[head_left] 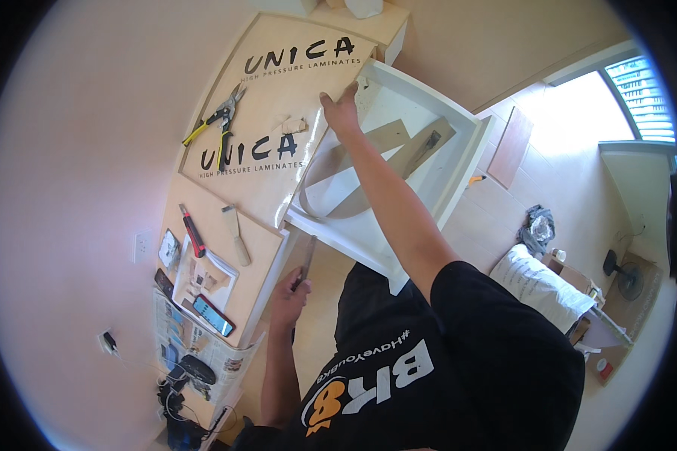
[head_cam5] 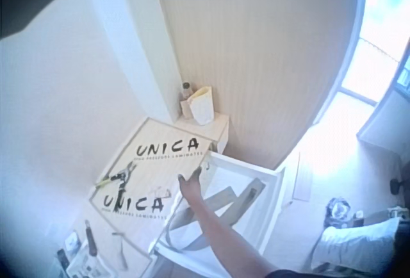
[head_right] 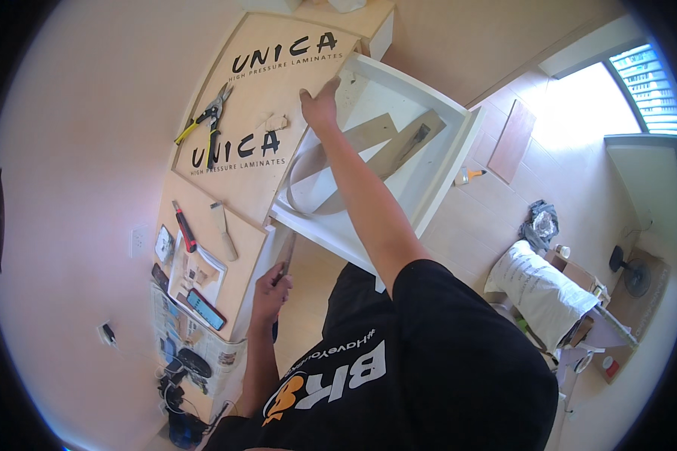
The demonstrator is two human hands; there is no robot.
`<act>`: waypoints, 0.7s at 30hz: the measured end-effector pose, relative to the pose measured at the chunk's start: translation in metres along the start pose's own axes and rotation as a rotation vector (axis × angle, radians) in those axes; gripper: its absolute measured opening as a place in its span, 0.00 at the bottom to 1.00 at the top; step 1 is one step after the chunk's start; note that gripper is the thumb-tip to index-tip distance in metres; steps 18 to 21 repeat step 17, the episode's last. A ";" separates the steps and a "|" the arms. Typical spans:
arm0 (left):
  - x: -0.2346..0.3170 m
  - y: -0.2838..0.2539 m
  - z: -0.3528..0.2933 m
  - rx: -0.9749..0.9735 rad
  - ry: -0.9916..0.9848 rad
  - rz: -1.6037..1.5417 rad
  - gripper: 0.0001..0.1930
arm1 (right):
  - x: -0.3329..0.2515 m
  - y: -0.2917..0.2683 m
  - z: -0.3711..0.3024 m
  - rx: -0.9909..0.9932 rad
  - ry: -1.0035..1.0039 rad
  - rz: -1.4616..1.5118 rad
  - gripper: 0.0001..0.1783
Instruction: The person trims excess laminate from a white cabinet door using pliers and a flat metal tool. They retrieve tools from a purple bag and a blue backpack, then repeatedly cut and scrape the laminate edges to remove overhang.
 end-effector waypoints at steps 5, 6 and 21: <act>0.019 0.019 0.015 -0.141 0.019 0.017 0.23 | 0.008 0.003 0.015 0.058 0.031 -0.002 0.57; 0.024 0.021 0.017 -0.155 0.013 0.019 0.22 | 0.008 0.000 0.015 0.052 0.010 -0.029 0.57; 0.143 0.002 0.083 -0.054 0.214 0.658 0.23 | -0.002 -0.024 0.013 -0.279 0.275 0.462 0.54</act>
Point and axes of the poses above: each hand's wrist, its own z-axis towards the middle knuckle, its own y-axis out of the palm, x = y × z, the point moved 9 cm from there along z, towards the middle knuckle, and after that the axes turned 1 degree about z, right-handed, at the moved point
